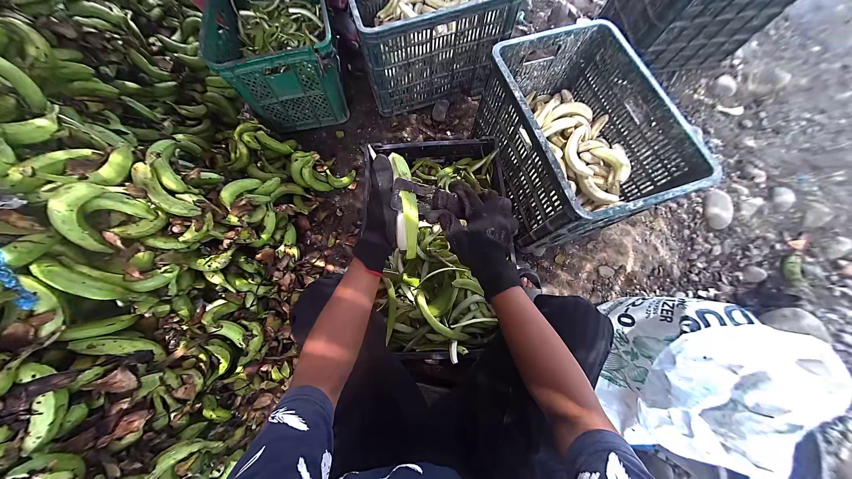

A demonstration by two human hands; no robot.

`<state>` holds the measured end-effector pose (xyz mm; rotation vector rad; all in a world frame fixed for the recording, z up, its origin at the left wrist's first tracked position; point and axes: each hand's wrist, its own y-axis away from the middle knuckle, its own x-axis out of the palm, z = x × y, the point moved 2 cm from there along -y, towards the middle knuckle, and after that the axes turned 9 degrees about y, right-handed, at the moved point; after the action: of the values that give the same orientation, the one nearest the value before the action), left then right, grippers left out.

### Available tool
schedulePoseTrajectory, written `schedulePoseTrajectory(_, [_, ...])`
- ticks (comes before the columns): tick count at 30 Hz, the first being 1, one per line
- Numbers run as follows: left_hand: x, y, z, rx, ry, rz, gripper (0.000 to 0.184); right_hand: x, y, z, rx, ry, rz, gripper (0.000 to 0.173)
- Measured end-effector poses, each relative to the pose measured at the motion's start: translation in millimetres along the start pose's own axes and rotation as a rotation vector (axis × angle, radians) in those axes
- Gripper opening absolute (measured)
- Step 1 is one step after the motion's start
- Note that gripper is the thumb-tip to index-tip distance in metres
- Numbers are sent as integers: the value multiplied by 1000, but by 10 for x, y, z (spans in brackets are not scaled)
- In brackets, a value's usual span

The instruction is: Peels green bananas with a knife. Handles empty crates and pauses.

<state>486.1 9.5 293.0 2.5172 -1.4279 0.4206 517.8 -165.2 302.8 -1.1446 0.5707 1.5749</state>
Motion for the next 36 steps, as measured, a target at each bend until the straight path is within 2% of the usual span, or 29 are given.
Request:
schedulePoseTrajectory(2, [98, 125, -145, -10, -199, 4, 52, 49, -20, -6, 69, -73, 61, 59])
schedulePoseTrajectory(4, [250, 321, -258, -53, -403, 138, 53, 139, -107, -136, 119, -256, 174, 54])
schedulePoseTrajectory(6, [299, 445, -222, -56, -447, 334, 57, 166, -172, -297, -42, -286, 250, 45])
schedulePoseTrajectory(7, [309, 458, -156, -93, -370, 362, 56, 182, -184, -355, -115, -225, 267, 44])
schedulePoseTrajectory(9, [215, 350, -46, -186, -84, 333, 57, 142, -159, -334, -97, -232, 280, 44])
schedulePoseTrajectory(11, [125, 230, -99, -248, 150, 199, 60, 126, -142, -251, -50, -347, 246, 48])
schedulePoseTrajectory(13, [29, 168, -148, -226, 317, 162, 67, 120, -95, -152, -13, -342, 199, 57])
schedulePoseTrajectory(14, [-32, 149, -155, -191, 380, 173, 65, 118, -55, -122, -84, -256, 182, 61])
schedulePoseTrajectory(16, [-160, 126, -146, -226, 462, 153, 58, 93, 47, -59, -247, -86, 129, 61])
schedulePoseTrajectory(19, [-285, 93, -111, -229, 492, 83, 43, 103, 158, -24, -348, 26, 68, 71])
schedulePoseTrajectory(21, [-371, 68, -24, -252, 480, 100, 43, 129, 185, -33, -361, 6, 31, 67])
schedulePoseTrajectory(22, [-367, 84, -18, -255, 447, 66, 42, 124, 190, -32, -330, -9, 70, 61])
schedulePoseTrajectory(25, [-319, 131, -52, -241, 294, -7, 55, 103, 204, 5, -207, -50, 234, 50])
schedulePoseTrajectory(29, [-221, 221, -133, -102, -3, 0, 53, 155, 164, 42, -108, -78, 308, 53])
schedulePoseTrajectory(32, [-66, 330, -90, 9, -406, -18, 48, 220, 53, 37, 49, -191, 339, 55])
schedulePoseTrajectory(34, [60, 434, -116, 81, -625, 38, 53, 295, 7, -55, 105, -285, 339, 61])
schedulePoseTrajectory(36, [128, 496, -30, 169, -549, 159, 56, 348, -54, -205, 9, -276, 337, 50])
